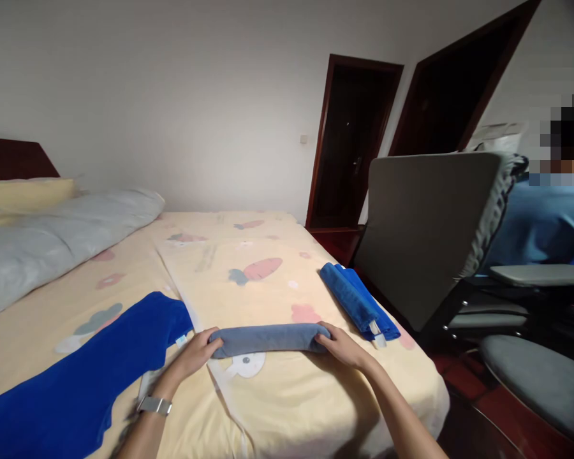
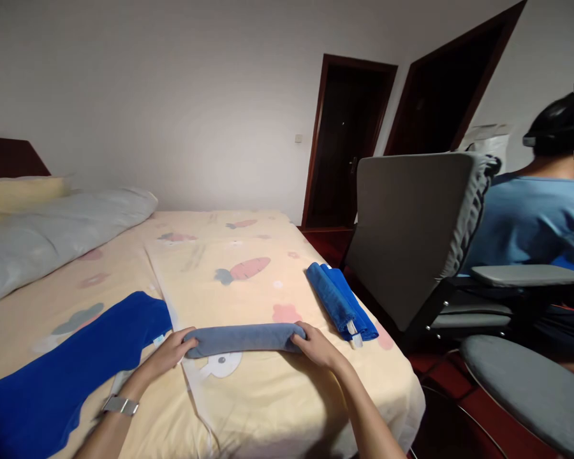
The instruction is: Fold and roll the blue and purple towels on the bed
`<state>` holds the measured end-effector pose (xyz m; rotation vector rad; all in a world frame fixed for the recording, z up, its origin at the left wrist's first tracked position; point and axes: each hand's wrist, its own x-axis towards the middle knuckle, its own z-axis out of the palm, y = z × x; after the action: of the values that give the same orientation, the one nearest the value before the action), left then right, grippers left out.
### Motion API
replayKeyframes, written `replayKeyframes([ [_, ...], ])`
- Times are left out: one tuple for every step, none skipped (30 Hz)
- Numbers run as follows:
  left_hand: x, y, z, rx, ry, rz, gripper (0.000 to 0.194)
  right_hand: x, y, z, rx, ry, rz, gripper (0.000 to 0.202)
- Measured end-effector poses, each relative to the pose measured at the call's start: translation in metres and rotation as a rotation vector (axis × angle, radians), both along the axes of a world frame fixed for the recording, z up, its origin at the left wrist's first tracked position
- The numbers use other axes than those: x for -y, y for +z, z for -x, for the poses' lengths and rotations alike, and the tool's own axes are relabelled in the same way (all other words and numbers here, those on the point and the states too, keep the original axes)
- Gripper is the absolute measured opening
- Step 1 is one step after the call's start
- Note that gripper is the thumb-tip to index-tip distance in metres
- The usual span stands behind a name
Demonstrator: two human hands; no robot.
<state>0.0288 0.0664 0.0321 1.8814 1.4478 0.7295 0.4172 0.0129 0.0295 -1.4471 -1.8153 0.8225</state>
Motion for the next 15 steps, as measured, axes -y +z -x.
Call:
replayKeyframes([
  [-0.002,-0.002,0.000,0.001,-0.011,0.000,0.018,-0.002,0.000,0.000,0.015,-0.003,-0.003,0.022],
  [-0.004,-0.003,0.001,0.005,-0.030,-0.001,0.019,-0.002,0.001,0.000,0.028,0.003,-0.001,0.022],
  [-0.005,-0.004,0.002,0.012,-0.052,-0.002,0.018,-0.001,0.002,-0.001,0.038,0.016,0.009,0.021],
  [-0.005,-0.005,0.003,0.019,-0.066,-0.003,0.018,0.001,0.003,-0.001,0.045,0.034,0.024,0.022],
  [-0.005,-0.006,0.003,0.026,-0.080,-0.002,0.018,0.003,0.004,-0.002,0.051,0.051,0.037,0.023],
  [-0.005,-0.007,0.004,0.034,-0.097,0.002,0.017,0.007,0.006,-0.002,0.055,0.065,0.045,0.026],
  [-0.004,-0.007,0.005,0.048,-0.116,0.005,0.018,0.011,0.007,-0.003,0.057,0.072,0.048,0.029],
  [-0.003,-0.007,0.006,0.069,-0.133,0.005,0.020,0.015,0.009,-0.004,0.057,0.073,0.050,0.032],
  [-0.001,-0.007,0.007,0.097,-0.145,0.000,0.022,0.019,0.011,-0.004,0.053,0.073,0.054,0.034],
  [0.001,-0.007,0.008,0.129,-0.150,-0.011,0.024,0.024,0.013,-0.005,0.043,0.074,0.061,0.037],
  [0.003,-0.006,0.009,0.165,-0.146,-0.031,0.026,0.028,0.016,-0.006,0.030,0.074,0.068,0.039],
  [0.005,-0.004,0.009,0.198,-0.132,-0.060,0.028,0.033,0.019,-0.007,0.018,0.073,0.070,0.040],
  [0.007,-0.001,0.007,0.223,-0.112,-0.096,0.029,0.037,0.022,-0.007,0.005,0.072,0.065,0.041],
  [0.006,0.005,0.004,0.243,-0.089,-0.138,0.030,0.040,0.025,-0.009,-0.008,0.068,0.048,0.040],
  [0.003,0.013,-0.002,0.256,-0.063,-0.188,0.031,0.042,0.027,-0.010,-0.022,0.057,0.022,0.040],
])
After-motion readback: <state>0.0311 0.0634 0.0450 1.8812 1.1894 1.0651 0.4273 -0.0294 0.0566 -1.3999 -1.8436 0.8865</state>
